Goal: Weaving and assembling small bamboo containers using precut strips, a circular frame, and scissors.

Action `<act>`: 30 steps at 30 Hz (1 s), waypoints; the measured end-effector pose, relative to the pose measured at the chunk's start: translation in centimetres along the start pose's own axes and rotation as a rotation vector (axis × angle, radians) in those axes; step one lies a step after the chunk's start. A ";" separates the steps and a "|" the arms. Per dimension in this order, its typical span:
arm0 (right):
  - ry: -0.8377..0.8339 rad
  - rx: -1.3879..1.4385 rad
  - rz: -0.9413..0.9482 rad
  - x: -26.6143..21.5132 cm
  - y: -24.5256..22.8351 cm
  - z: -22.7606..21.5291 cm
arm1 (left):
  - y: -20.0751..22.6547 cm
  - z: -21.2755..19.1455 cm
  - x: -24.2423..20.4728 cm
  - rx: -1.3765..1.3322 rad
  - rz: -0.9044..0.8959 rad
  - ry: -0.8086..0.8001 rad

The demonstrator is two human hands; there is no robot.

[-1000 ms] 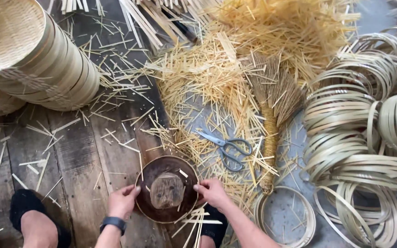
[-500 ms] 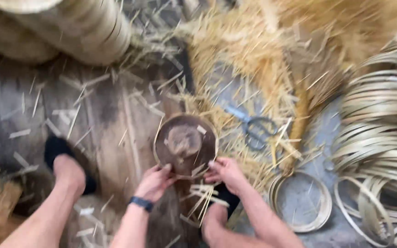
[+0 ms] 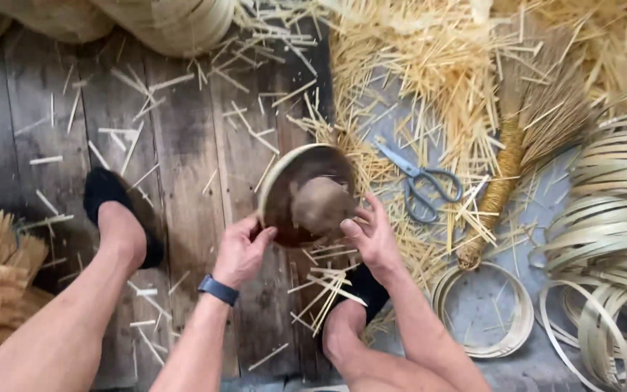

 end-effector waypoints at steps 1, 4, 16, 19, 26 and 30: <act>0.013 0.036 -0.033 -1.6 -3.2 0.8 | 4.7 -0.7 -1.2 -0.004 0.142 -0.036; 0.050 0.024 -0.062 -1.0 -2.8 2.4 | 8.4 0.2 -1.7 0.047 0.578 -0.068; -0.237 0.823 0.014 -0.5 2.5 -5.7 | -1.6 -3.6 8.5 -0.075 0.019 0.205; -0.111 0.634 -0.225 1.4 1.9 -9.7 | -5.2 -5.1 10.5 -0.042 -0.160 0.230; 0.648 -0.754 -0.106 4.1 -0.9 -12.7 | 2.5 6.1 3.8 0.542 0.719 0.298; 0.691 -0.846 0.117 4.6 -0.6 -12.6 | 2.3 10.2 2.0 0.863 0.697 0.386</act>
Point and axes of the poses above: each hand's wrist, its own x-axis towards the middle knuckle, its own z-axis out of the palm, y = z × x, the point moved 6 cm from there along x, towards the middle knuckle
